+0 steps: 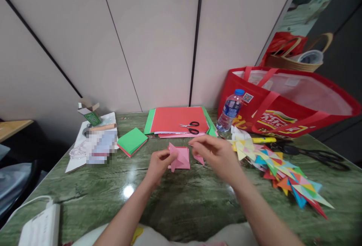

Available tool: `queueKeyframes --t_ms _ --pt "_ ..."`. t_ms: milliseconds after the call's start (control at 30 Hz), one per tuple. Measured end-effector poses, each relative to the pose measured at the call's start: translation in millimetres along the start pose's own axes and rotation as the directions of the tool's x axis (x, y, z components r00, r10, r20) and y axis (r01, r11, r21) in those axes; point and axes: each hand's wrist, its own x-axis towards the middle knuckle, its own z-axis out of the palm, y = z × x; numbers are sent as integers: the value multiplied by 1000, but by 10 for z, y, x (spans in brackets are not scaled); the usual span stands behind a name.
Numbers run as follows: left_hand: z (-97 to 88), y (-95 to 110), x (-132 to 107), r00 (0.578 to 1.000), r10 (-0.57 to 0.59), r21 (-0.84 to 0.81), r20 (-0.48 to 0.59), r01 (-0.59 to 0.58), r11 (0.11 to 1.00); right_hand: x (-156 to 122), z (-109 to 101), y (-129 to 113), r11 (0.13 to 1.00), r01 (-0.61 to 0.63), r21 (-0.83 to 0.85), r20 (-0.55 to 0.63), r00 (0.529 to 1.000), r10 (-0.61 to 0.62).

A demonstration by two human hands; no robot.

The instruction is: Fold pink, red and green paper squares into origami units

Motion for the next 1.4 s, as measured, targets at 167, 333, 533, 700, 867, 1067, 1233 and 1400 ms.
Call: queueKeyframes --t_ms 167,333,533,700,867,1067,1233,1400 --pt "-7 -43 17 1000 -13 19 -19 13 1000 82 351 479 955 -252 156 159 961 227" --pt "-5 -69 63 996 -89 78 -1 88 993 79 439 710 914 -345 213 200 931 305" --pt "-27 -63 115 990 -142 -37 14 143 989 108 436 752 875 -429 224 268 890 368" --pt "-31 -128 124 993 -91 57 -79 95 994 80 516 743 872 -448 197 331 868 371" --pt "-5 -163 112 993 -81 57 -90 86 995 78 534 736 897 -426 116 306 875 375" --pt "-71 -165 152 981 -127 -39 -145 122 992 83 523 737 907 -415 69 268 884 384" --pt "-205 -120 203 976 -128 -142 -178 103 984 84 501 735 889 -450 80 281 866 413" --pt "-339 -103 255 953 -124 -199 -277 69 978 85 401 599 916 -390 -97 226 887 402"
